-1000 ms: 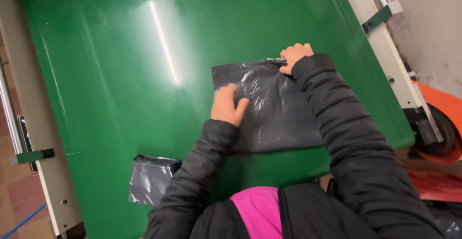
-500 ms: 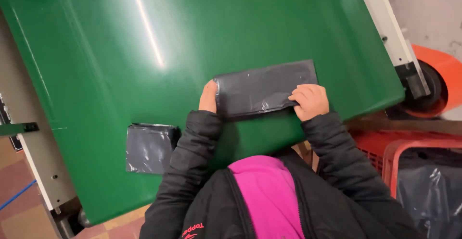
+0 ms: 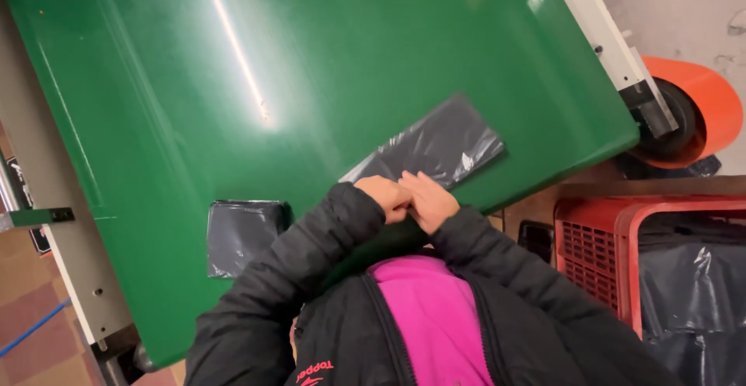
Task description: Folding black plastic bags on a conveyor belt and placing them into a collection crate.
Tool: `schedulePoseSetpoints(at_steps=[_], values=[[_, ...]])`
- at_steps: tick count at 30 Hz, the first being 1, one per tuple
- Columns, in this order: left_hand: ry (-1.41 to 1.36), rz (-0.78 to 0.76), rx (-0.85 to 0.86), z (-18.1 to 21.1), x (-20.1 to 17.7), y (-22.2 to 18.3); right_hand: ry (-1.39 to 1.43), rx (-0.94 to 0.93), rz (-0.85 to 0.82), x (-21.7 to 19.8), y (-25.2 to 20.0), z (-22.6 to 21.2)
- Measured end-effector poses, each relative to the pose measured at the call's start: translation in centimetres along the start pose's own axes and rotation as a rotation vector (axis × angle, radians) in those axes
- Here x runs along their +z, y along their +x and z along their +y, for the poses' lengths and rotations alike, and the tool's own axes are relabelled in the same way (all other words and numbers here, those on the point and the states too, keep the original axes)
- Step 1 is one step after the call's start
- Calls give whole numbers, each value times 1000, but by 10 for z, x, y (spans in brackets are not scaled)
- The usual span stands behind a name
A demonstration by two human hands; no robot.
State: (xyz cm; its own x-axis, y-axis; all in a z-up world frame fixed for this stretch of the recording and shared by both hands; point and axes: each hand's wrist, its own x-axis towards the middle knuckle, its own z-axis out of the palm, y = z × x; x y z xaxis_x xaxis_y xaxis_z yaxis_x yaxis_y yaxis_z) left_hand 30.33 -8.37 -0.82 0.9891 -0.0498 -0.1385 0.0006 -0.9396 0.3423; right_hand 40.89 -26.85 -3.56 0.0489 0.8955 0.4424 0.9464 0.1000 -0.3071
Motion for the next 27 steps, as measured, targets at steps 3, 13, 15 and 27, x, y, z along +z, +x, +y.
schedulePoseSetpoints(at_steps=[3, 13, 15, 27], values=[[-509, -108, 25, -22, 11, 40, 187, 138, 40, 24, -55, 14], [-569, 256, -231, -35, 21, 110, 1550, 1349, 716, 12, -72, 66], [-435, 304, -307, -16, 17, 115, 1688, 1358, 728, 7, -67, 63], [-502, 846, 89, 25, -15, -31, 1248, 967, 676, 6, -33, 11]])
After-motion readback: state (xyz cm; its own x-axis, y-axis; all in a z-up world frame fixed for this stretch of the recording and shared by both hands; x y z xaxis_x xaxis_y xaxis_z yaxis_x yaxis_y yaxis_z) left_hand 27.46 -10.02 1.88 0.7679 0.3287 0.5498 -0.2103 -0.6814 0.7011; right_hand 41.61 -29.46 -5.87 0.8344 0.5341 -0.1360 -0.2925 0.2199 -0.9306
